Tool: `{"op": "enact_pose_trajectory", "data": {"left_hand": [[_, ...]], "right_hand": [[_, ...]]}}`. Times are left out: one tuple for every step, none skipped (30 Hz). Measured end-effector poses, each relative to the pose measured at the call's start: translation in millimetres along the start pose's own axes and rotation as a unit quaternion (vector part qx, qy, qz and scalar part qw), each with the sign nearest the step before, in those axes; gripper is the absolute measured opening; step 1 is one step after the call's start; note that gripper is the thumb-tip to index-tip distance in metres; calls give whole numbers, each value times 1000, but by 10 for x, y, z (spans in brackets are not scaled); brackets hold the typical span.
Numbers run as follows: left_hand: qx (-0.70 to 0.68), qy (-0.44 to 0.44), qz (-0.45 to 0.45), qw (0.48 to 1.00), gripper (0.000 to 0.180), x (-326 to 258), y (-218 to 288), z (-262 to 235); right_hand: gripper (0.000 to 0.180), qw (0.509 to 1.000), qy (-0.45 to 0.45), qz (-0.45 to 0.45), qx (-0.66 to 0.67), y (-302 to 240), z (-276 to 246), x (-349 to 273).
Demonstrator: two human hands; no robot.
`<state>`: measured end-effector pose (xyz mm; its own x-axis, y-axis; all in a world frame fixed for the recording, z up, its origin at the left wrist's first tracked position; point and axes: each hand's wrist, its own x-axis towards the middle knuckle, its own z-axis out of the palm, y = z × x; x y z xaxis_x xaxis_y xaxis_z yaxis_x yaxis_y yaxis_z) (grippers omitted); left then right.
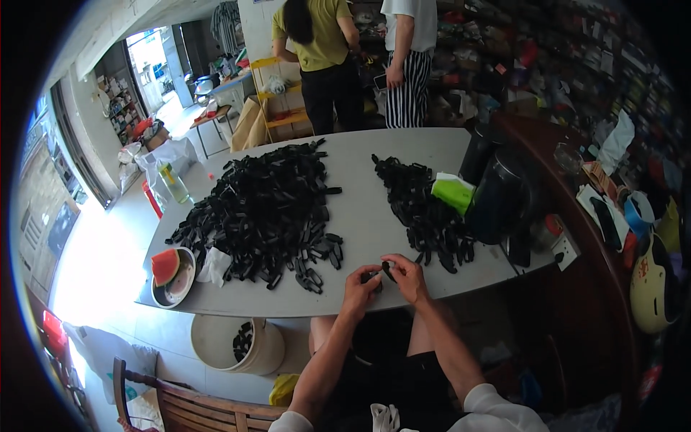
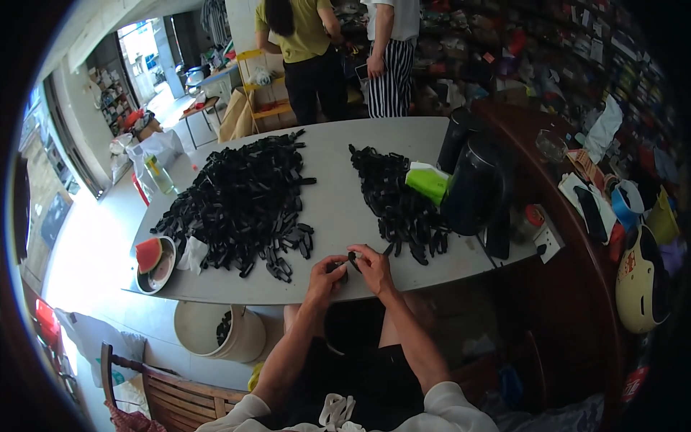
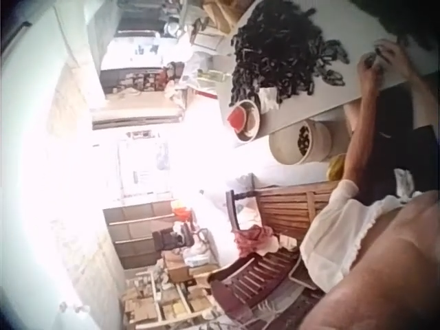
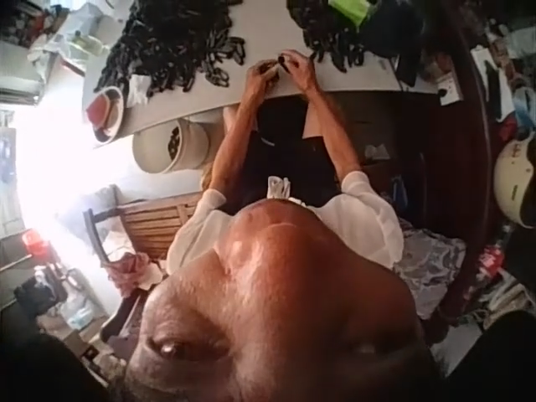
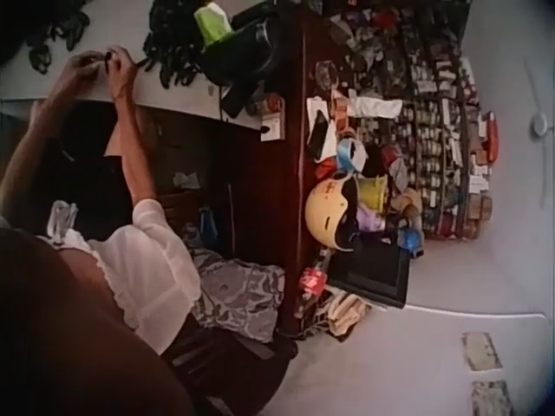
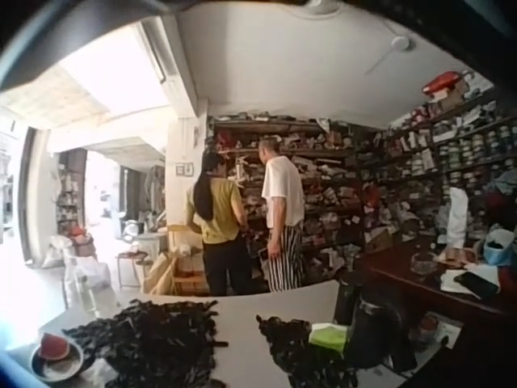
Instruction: Assembling small black plastic clips by hand at a table.
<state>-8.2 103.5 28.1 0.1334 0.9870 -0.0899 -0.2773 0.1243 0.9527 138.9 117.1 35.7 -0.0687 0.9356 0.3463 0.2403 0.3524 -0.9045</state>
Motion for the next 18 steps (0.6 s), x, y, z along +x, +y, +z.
{"op": "enact_pose_trajectory", "data": {"left_hand": [[-16,-1,-5,1000,20,9,-24,5],[-32,-1,-11,999,18,20,-40,9],[-33,-2,-11,999,18,30,-46,7],[-34,0,-12,999,16,37,-43,8],[-35,2,-14,999,14,37,-38,7],[-36,3,-14,999,14,32,-19,1],[-76,-15,-53,996,12,36,26,-15],[-116,-33,-91,989,11,35,57,-37],[-116,-33,-91,989,11,32,68,-63],[-140,-48,-88,985,11,25,74,-93],[-165,-62,-86,981,11,11,84,-122],[-165,-62,-87,981,11,-22,104,-148],[-215,-80,-98,968,12,-69,140,-161],[-265,-98,-109,953,14,-105,155,-179],[-265,-96,-111,953,14,-134,136,-209],[-273,-120,-118,947,14,-168,108,-237],[-282,-143,-125,940,15,-208,89,-247],[-283,-142,-128,940,15,-261,69,-231]], "right_hand": [[33,1000,-2,7,24,-3,10,-8],[33,999,-5,16,49,-12,24,-16],[33,999,-10,6,38,-27,44,-19],[33,999,-11,5,37,-29,64,-22],[32,1000,-4,-13,19,-31,87,-34],[32,1000,2,-30,1,-35,108,-45],[32,1000,2,-31,1,-53,132,-41],[32,998,6,-70,-8,-82,152,-47],[32,994,10,-108,-17,-119,156,-58],[32,994,10,-108,-17,-183,140,-67],[32,991,-19,-133,-17,-263,111,-71],[33,986,-49,-158,-16,-345,81,-86],[33,986,-49,-158,-16,-420,35,-117],[33,982,-87,-168,-27,-491,-16,-155],[33,975,-125,-177,-39,-520,-39,-189],[33,976,-125,-175,-39,-507,-35,-222],[32,974,-116,-191,-45,-486,-26,-268],[33,971,-106,-207,-52,-476,-20,-319]]}}
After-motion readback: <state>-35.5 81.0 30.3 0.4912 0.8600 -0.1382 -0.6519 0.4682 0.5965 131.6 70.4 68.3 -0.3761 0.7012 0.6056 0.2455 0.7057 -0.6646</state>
